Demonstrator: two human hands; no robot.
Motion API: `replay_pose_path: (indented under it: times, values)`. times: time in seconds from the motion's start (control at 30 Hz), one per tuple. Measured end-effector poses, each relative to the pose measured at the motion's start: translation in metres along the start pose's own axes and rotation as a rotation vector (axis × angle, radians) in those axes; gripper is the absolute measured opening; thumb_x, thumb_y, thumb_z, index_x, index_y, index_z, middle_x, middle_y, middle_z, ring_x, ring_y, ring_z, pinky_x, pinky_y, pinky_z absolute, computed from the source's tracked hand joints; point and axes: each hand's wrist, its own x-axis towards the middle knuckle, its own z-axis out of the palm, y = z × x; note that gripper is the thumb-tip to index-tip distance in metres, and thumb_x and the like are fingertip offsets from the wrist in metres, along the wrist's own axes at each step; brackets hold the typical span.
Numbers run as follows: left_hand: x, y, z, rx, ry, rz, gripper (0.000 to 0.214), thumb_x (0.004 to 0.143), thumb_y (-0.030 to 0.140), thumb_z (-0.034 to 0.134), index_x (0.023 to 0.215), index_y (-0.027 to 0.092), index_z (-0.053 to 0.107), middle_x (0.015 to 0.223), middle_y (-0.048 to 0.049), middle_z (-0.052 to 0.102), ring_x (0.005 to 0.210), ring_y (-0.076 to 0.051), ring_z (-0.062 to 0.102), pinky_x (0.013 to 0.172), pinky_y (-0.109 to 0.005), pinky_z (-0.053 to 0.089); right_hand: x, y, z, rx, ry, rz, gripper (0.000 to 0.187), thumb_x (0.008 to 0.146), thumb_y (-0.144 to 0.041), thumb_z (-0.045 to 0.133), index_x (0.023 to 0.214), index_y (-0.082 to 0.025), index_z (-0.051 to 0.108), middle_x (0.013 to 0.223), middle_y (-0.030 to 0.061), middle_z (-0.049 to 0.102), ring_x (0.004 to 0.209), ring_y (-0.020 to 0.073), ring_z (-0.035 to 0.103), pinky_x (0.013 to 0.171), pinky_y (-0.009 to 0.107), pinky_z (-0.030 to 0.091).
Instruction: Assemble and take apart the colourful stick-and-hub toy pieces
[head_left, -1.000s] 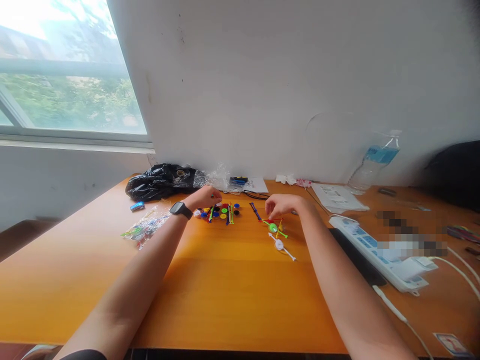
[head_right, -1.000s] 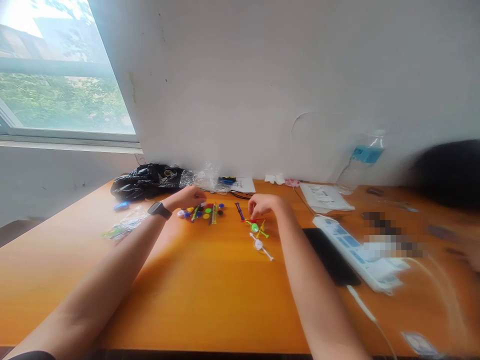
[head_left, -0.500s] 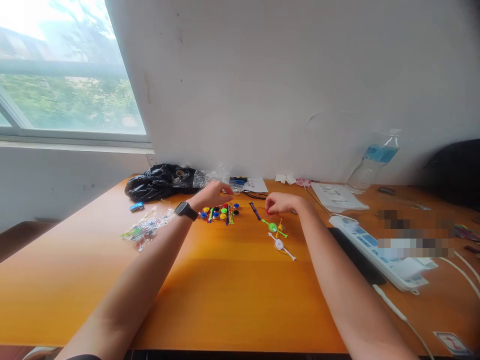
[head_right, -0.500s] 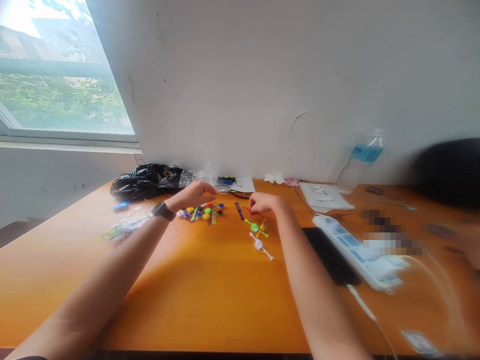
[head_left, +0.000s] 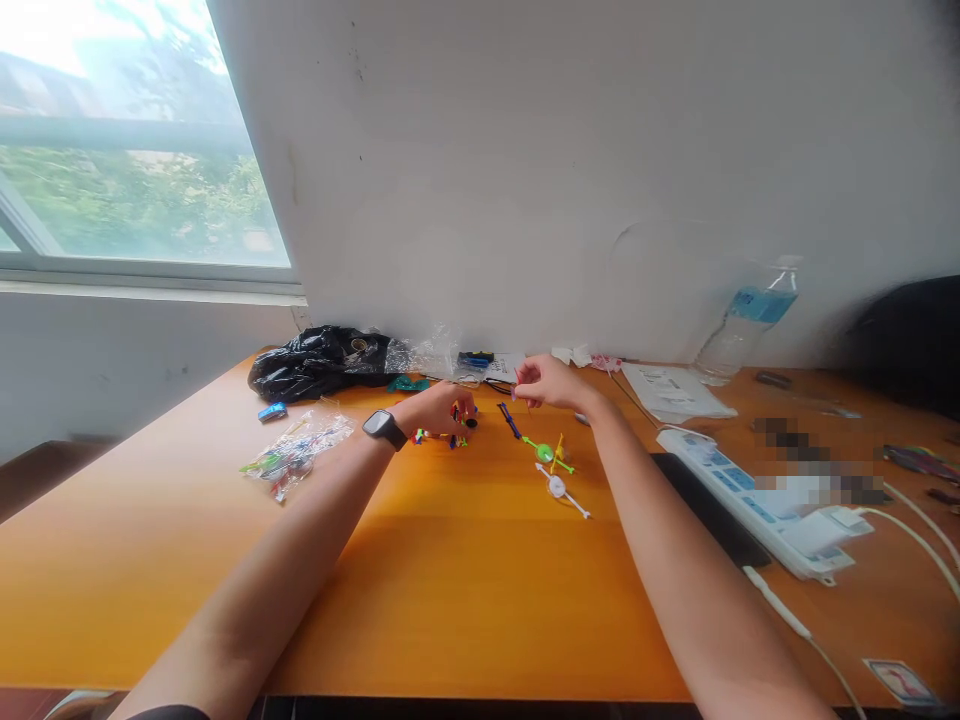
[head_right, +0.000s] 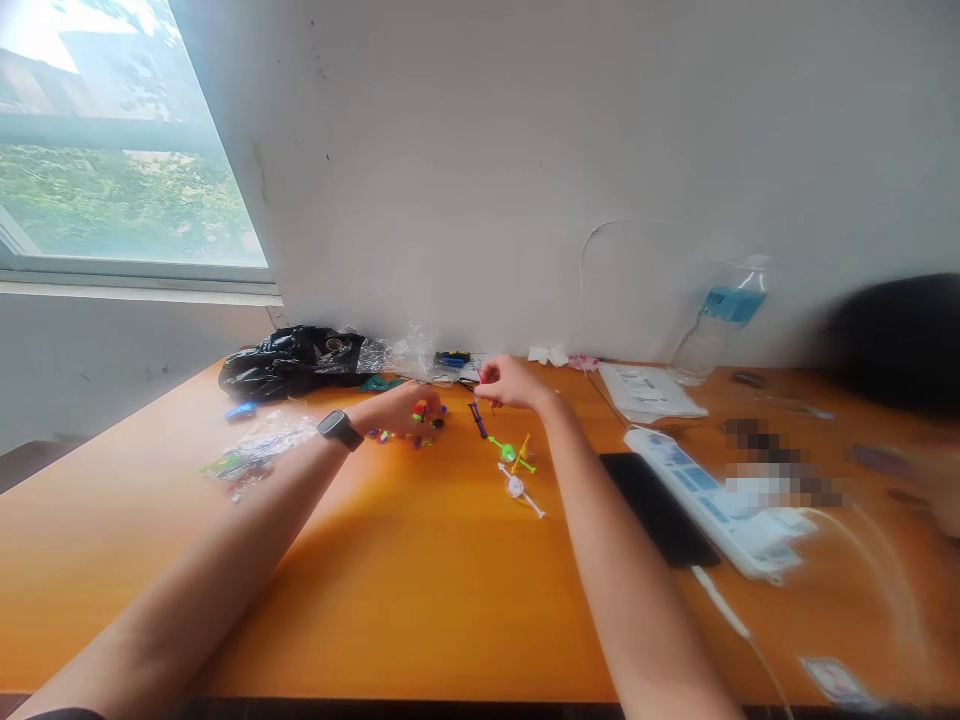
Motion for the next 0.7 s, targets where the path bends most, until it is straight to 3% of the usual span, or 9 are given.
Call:
replay_pose_path:
  times: [0.13,0.33,0.53,0.7]
  values:
    - [0.005,-0.004,0.006,0.014,0.021,0.022,0.028,0.075,0.029,0.082,0.096,0.015,0.071,0.096,-0.0079,0.074,0.058,-0.013,0.066,0.044,-0.020,0.042,0.004,0.004,0.003,0.005,0.030,-0.026,0.019,0.071,-0.020,0.074,0.078,-0.020,0.056,0.074,0.0001,0.071,0.056,0.0123,0.063,0.050,0.021,0.047]
    - [0.009,-0.015,0.006,0.119,0.037,0.053,0.027,0.073,0.031,0.084,0.092,0.017,0.070,0.091,-0.0056,0.072,0.071,-0.017,0.068,0.054,-0.021,0.047,0.005,0.004,0.002,-0.018,0.031,-0.021,0.019,0.074,-0.023,0.072,0.082,-0.021,0.055,0.077,0.0005,0.070,0.059,0.0129,0.061,0.054,0.022,0.046]
    - [0.021,-0.034,0.016,0.231,0.181,0.147,0.043,0.073,0.039,0.087,0.106,0.018,0.071,0.104,-0.0094,0.072,0.102,-0.029,0.065,0.088,-0.035,0.053,0.007,0.004,0.004,-0.126,0.031,0.010,0.018,0.078,-0.026,0.070,0.088,-0.021,0.056,0.089,0.0045,0.073,0.068,0.0147,0.063,0.058,0.022,0.046]
    - [0.021,-0.026,0.012,0.080,0.276,0.240,0.047,0.082,0.045,0.083,0.118,0.018,0.070,0.108,-0.0084,0.072,0.101,-0.025,0.066,0.092,-0.036,0.052,0.007,0.000,0.008,-0.039,0.031,-0.023,0.019,0.077,-0.026,0.070,0.087,-0.021,0.055,0.084,0.0024,0.069,0.069,0.0141,0.060,0.059,0.022,0.045]
